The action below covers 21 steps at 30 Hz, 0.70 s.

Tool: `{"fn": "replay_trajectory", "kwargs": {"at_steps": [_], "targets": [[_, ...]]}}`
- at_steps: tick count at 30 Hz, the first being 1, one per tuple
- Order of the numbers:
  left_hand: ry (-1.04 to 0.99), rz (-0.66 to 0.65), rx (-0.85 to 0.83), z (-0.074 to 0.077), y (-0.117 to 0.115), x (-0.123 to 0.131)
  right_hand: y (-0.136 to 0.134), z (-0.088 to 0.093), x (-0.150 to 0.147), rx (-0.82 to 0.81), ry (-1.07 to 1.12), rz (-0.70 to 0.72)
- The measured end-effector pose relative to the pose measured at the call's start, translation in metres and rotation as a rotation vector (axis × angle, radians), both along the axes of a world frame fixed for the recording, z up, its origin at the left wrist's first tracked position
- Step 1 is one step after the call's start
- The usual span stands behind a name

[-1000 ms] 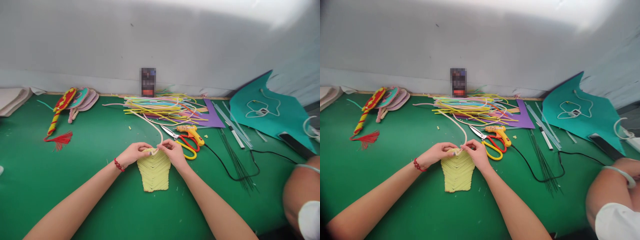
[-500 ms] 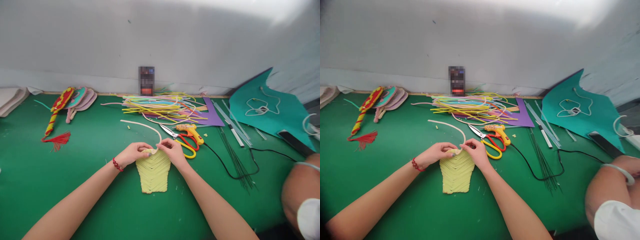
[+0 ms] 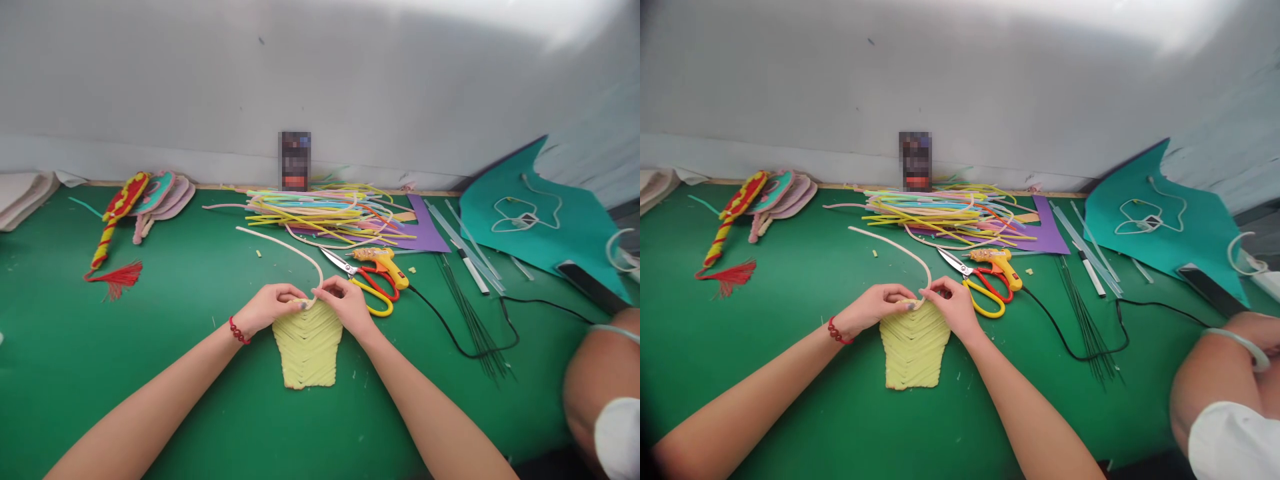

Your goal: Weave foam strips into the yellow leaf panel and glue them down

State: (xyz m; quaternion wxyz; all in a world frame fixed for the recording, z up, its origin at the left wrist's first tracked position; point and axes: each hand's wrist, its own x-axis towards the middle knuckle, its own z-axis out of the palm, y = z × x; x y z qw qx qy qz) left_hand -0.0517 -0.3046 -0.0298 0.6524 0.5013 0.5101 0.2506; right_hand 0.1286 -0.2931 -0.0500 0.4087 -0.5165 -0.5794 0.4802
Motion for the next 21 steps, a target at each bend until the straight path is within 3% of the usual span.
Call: {"fn": "replay_trajectory", "kwargs": {"at_steps": [15,18,21], "targets": [[0.004,-0.006,0.036,-0.010,0.001,-0.002,0.001,-0.005,-0.001,-0.047,0.103,-0.036],[0.046,-0.044,0.162,-0.012,0.002,-0.003,0.000,-0.004,-0.001,-0.032,0.126,-0.067],[0.266,-0.086,0.506,-0.009,0.001,-0.004,0.000,-0.002,0.000,-0.026,0.147,-0.070]]}}
